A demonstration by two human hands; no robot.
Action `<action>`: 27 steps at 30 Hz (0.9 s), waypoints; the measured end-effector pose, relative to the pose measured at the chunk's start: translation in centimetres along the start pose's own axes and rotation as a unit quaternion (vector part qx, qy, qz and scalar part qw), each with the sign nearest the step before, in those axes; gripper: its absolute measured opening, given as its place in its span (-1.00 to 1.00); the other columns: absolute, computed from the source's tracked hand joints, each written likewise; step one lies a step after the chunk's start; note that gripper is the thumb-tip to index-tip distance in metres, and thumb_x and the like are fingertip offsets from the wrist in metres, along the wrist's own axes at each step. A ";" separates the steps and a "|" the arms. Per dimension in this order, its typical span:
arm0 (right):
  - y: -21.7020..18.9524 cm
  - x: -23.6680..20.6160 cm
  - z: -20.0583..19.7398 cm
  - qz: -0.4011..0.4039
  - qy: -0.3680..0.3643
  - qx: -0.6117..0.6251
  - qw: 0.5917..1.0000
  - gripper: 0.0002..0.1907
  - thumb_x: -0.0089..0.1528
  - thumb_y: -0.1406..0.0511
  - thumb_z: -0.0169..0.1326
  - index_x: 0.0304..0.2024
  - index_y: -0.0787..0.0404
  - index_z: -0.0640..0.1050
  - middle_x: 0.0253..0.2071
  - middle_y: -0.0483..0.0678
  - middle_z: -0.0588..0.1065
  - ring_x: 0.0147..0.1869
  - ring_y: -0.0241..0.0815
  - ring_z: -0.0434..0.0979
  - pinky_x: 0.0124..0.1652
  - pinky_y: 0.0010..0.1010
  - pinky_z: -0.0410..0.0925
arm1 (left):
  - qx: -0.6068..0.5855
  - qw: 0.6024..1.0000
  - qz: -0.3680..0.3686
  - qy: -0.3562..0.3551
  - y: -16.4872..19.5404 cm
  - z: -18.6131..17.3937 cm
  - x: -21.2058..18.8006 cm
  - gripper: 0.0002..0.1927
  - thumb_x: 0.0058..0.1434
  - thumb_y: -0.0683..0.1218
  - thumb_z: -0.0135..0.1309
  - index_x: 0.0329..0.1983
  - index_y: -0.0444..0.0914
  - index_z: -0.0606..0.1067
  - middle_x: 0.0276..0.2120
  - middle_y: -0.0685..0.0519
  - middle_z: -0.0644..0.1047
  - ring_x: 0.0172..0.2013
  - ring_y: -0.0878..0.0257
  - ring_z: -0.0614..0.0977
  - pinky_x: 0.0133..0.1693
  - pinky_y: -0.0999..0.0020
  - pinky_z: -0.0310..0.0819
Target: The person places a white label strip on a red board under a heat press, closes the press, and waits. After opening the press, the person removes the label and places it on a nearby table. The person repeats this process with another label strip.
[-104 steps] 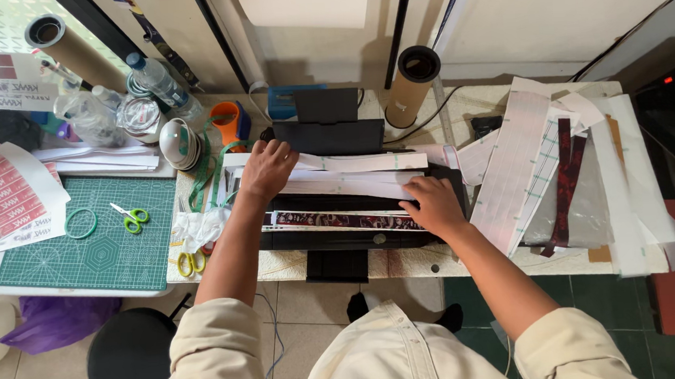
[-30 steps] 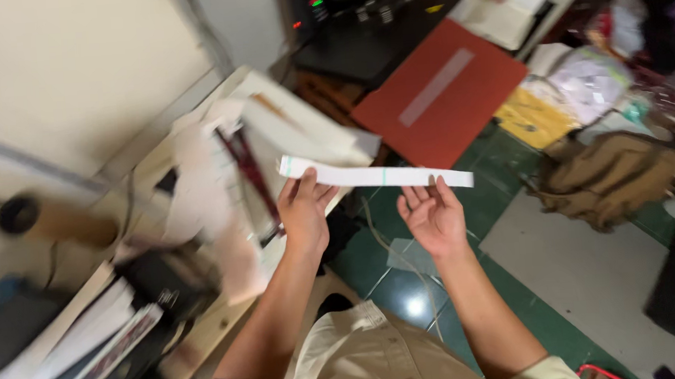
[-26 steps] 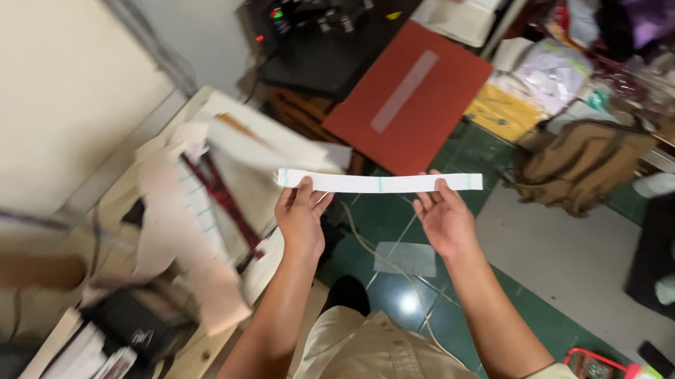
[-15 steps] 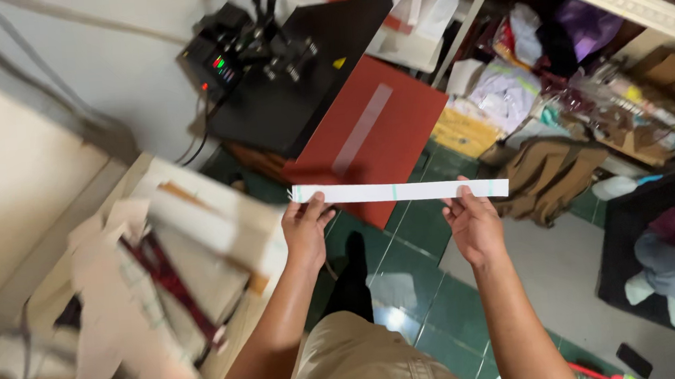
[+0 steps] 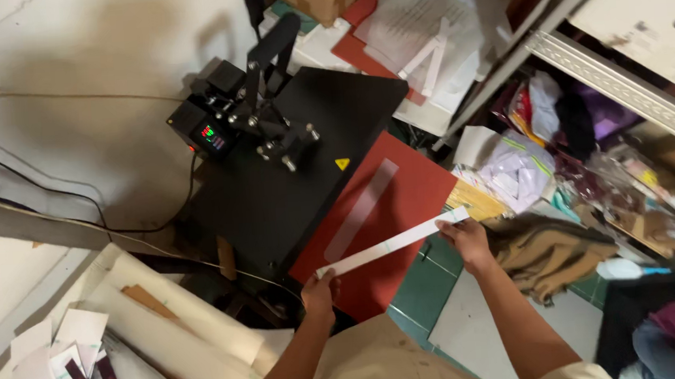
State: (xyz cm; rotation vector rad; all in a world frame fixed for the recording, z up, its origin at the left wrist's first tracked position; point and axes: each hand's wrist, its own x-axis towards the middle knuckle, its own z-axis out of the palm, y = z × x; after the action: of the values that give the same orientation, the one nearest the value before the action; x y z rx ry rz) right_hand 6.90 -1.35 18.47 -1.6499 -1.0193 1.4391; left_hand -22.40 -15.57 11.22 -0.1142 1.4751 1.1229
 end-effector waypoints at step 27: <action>-1.4 30.3 5.5 0.018 -0.365 -0.288 0.885 -0.77 0.25 0.26 0.22 -0.12 0.28 0.61 -0.31 -0.10 0.60 -0.30 -0.32 0.58 -0.37 -0.48 0.27 | 0.114 0.908 0.158 0.370 -7.0 12.2 9.3 -0.70 0.16 0.03 0.26 -0.21 -0.31 0.64 -0.39 -0.05 0.66 -0.39 0.20 0.64 -0.29 0.24 0.51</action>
State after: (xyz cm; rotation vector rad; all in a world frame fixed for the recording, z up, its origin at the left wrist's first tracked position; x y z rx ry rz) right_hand 3.34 26.60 5.97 -1.5036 -2.0026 1.9725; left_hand -11.78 -6.23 2.05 -0.1497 2.3624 1.2151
